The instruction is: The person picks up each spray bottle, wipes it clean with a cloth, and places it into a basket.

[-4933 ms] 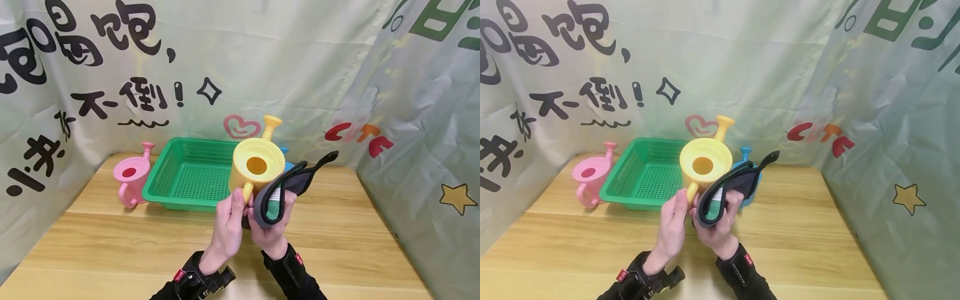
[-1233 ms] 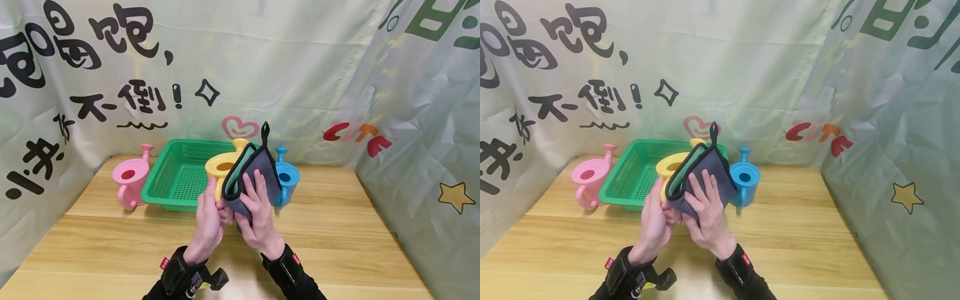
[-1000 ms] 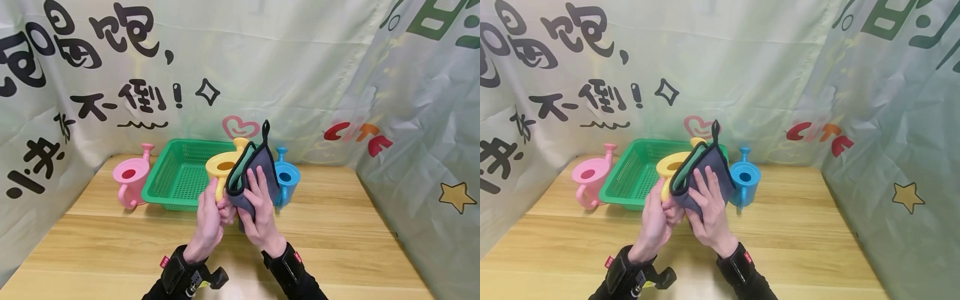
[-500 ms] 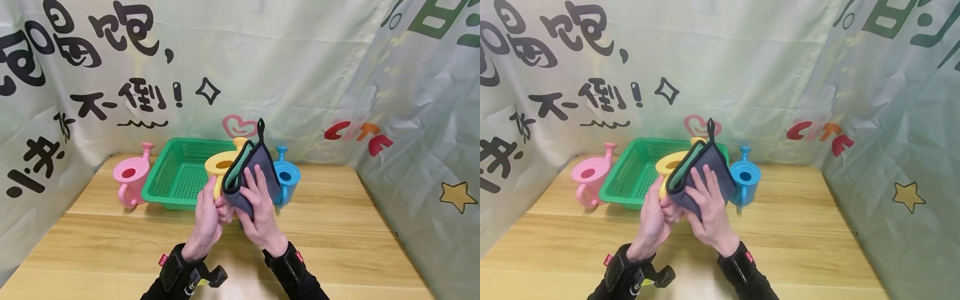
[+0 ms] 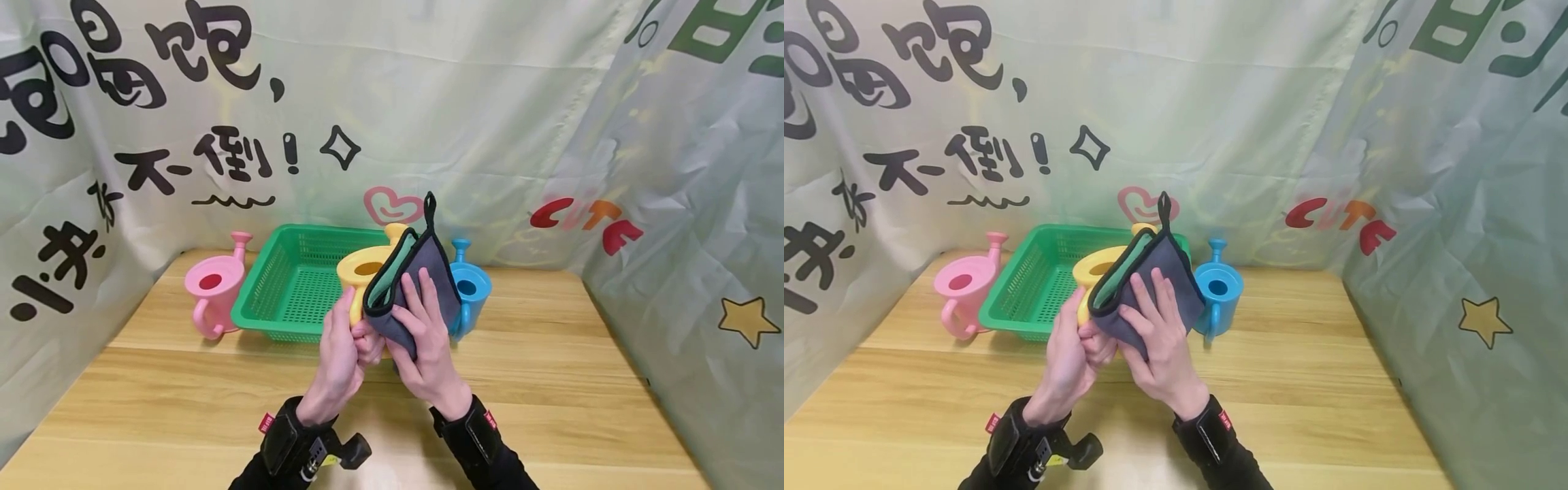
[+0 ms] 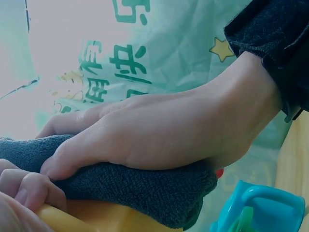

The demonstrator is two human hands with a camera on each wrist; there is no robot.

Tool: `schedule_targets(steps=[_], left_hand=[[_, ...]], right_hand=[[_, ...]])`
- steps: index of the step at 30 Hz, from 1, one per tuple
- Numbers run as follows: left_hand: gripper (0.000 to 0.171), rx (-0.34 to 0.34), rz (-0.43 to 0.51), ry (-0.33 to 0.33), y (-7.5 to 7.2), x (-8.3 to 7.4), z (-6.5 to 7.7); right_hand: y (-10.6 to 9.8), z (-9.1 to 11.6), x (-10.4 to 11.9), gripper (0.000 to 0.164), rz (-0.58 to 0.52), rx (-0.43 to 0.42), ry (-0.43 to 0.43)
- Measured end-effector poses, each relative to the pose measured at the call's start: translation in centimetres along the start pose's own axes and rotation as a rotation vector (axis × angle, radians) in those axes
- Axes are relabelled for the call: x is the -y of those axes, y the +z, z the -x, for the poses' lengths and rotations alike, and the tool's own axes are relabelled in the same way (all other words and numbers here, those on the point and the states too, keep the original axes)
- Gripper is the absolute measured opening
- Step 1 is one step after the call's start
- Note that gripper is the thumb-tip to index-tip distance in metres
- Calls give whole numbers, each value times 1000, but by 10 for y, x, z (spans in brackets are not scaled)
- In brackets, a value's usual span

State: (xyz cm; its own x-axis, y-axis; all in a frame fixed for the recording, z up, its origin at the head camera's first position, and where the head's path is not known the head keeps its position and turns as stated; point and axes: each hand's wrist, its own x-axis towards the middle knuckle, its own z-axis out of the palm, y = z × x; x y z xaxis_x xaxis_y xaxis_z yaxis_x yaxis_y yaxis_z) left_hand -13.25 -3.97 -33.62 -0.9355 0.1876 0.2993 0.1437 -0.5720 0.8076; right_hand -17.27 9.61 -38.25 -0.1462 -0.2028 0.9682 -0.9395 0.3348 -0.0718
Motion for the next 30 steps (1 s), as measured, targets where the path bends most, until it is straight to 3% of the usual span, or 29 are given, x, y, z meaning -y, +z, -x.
schedule_targets(steps=[4, 14, 23, 26, 30], left_hand=[[52, -4, -10, -17, 0, 0, 0], [53, 49, -10, -27, -1, 0, 0], [54, 171, -23, -27, -3, -6, 1], [53, 205, -18, -33, -3, -8, 1], [53, 201, -22, -32, -4, -8, 1]], right_hand=[[1, 1, 0, 29, -40, -14, 28], [-6, 3, -5, 36, -327, -38, 253], [-29, -3, -5, 56, -438, 26, 570], [-33, -4, -6, 53, -441, 48, 582], [-30, -3, -6, 48, -368, 75, 487]])
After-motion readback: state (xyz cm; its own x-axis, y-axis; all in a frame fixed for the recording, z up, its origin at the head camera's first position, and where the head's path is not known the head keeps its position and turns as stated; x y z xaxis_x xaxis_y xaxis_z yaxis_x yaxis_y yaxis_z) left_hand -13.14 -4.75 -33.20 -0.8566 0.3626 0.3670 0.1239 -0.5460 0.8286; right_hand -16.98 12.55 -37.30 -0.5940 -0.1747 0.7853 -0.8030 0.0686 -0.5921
